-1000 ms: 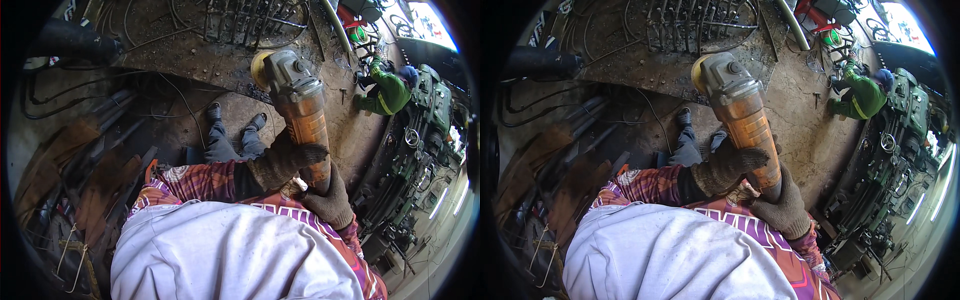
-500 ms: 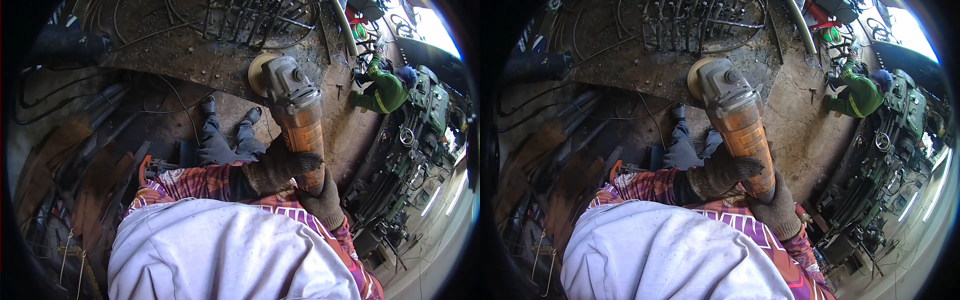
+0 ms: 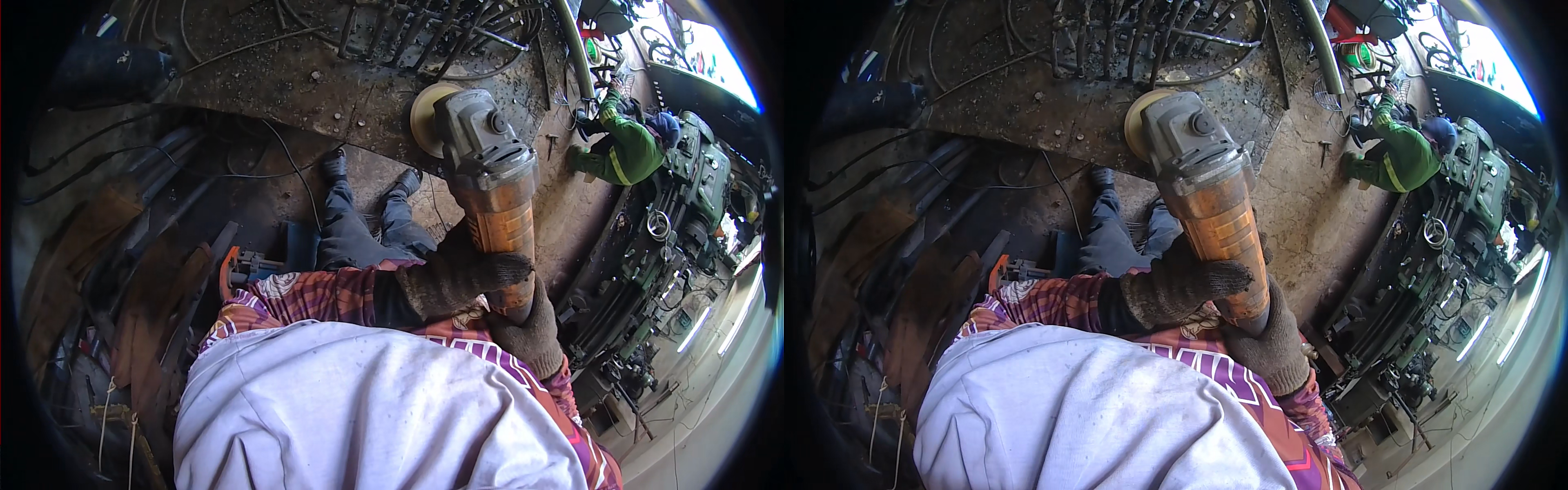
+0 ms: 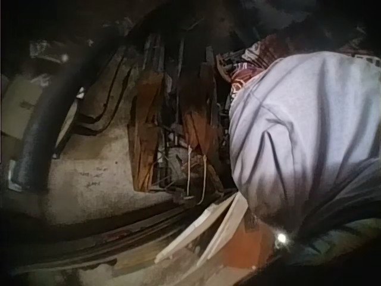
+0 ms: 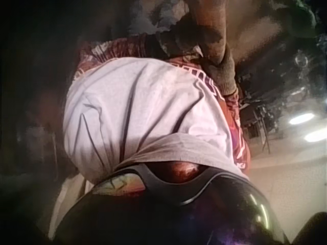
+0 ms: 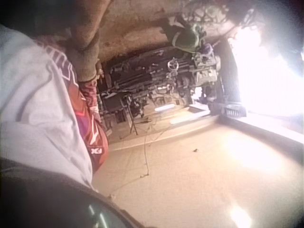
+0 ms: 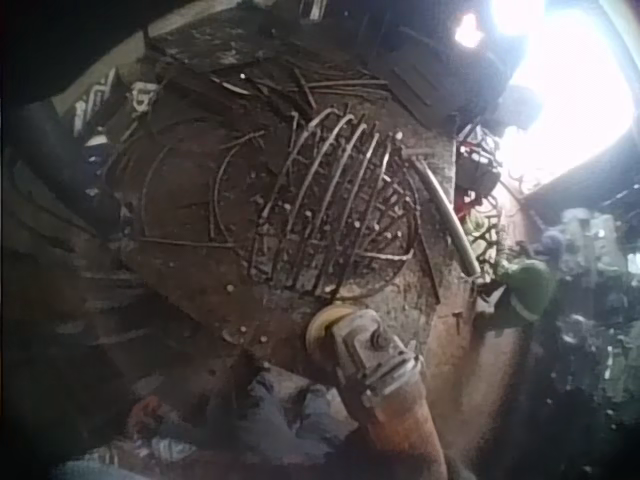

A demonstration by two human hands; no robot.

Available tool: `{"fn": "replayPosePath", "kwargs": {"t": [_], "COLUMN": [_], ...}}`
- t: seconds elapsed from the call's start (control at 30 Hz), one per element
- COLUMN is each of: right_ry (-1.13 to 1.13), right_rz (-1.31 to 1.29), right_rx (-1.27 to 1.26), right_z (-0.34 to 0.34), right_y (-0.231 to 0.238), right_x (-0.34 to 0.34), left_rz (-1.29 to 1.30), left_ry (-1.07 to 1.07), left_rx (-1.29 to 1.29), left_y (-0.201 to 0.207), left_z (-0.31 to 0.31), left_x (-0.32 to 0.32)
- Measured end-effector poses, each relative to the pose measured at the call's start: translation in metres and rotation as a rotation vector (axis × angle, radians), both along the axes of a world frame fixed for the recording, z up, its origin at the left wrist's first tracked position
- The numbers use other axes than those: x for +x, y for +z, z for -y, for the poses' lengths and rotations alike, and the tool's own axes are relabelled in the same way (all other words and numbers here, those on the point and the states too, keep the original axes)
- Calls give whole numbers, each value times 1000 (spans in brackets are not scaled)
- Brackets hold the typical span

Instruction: The person shapes a curved metal cage by hammering a metal bar against it and using an angle grinder to smooth parts of the structure. The person then welds the metal bars together with a welding torch, and finishes by smoothing the welded joints with the angle grinder.

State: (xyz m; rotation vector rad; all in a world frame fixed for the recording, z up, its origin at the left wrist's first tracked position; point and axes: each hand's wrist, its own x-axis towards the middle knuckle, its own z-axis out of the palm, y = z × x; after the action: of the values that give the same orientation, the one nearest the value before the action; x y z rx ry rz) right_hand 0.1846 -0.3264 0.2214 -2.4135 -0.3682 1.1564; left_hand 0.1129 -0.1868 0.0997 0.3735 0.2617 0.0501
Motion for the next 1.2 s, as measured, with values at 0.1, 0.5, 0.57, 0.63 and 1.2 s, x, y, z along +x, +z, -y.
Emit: {"fn": "replayPosePath", "kwargs": {"t": [0.1, 0.5, 0.57, 0.63, 1.2], "right_ry": [5, 56, 105, 111, 108], "right_rz": [-57, -42, -20, -20, -37], "right_rx": [-36, -49, -36, -32, -25], "right_z": [-7, -13, -12, -10, -3], "right_y": [7, 15, 14, 15, 14], "right_x": [4, 10, 12, 13, 16], "left_rz": [-38, -27, -21, -16, -48], "left_ry": [-12, 51, 68, 87, 93], "left_rx": [-6, -119, -104, -90, -168], "left_y": [5, 11, 9, 9, 14], "left_z": [-5, -1, 3, 5, 6], "left_x": [-1, 2, 3, 4, 3]}}
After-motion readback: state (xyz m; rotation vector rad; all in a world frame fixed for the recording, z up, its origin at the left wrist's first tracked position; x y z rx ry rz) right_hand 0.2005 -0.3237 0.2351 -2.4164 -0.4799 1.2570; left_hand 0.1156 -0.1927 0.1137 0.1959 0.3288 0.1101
